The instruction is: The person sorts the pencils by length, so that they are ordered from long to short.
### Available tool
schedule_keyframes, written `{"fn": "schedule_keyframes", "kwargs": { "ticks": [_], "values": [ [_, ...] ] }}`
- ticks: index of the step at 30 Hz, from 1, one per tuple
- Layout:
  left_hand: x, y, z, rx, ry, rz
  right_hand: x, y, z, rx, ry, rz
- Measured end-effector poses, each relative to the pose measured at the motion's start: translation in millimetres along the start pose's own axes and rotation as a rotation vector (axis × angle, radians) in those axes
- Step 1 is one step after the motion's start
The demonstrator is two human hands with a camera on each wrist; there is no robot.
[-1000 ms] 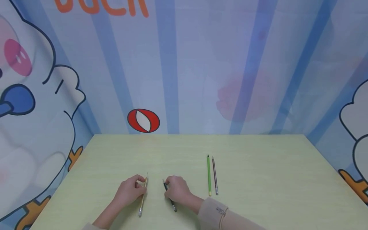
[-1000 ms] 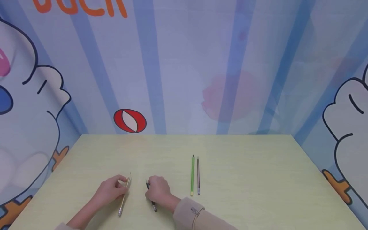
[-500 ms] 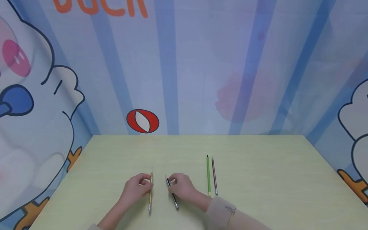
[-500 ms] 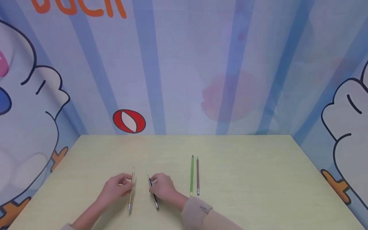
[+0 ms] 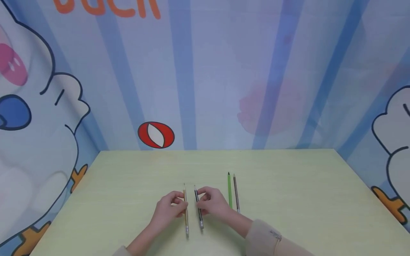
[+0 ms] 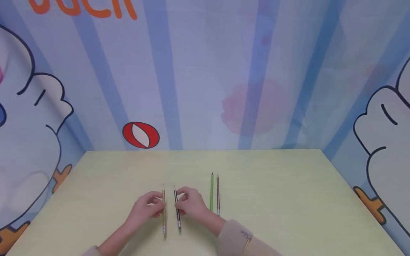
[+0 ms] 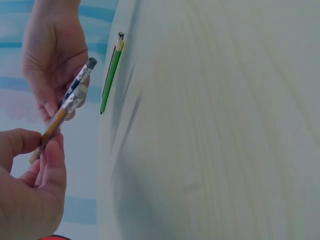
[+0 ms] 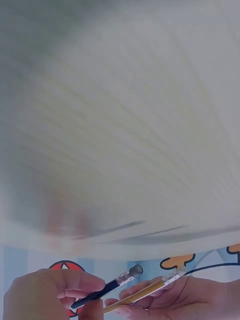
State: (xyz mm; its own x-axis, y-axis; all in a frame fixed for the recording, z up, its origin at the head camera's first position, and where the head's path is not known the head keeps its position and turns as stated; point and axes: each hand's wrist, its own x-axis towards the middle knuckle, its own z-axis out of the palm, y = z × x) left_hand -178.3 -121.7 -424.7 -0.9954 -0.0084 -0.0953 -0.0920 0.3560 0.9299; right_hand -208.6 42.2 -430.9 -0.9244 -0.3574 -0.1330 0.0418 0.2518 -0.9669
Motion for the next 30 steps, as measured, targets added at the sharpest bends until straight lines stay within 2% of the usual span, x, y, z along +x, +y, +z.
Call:
{"fn": "schedule_keyframes", "kwargs": {
  "ticks": [6,14,25,30],
  "values": [
    [1.1,1.9,15.8,-0.041,-0.054,0.04,-11.9,2.0,-11.1,0.047,-0.027,0.028],
    [-0.6,-0.3,32.0,-0.066,-0.113,0.038,-25.4,11.8,-21.8,0.05,-0.059,0.028],
    [-2.7,1.5,44.0,-0.1,-0.184,0.046,-35.2,15.3,-31.4,0.139,-0.053,0.031],
    [1.1,-0.6,50.5,-0.111,-0.19,0.052,-36.9,18.4,-34.1,0.121,-0.041,0.042]
  ]
}}
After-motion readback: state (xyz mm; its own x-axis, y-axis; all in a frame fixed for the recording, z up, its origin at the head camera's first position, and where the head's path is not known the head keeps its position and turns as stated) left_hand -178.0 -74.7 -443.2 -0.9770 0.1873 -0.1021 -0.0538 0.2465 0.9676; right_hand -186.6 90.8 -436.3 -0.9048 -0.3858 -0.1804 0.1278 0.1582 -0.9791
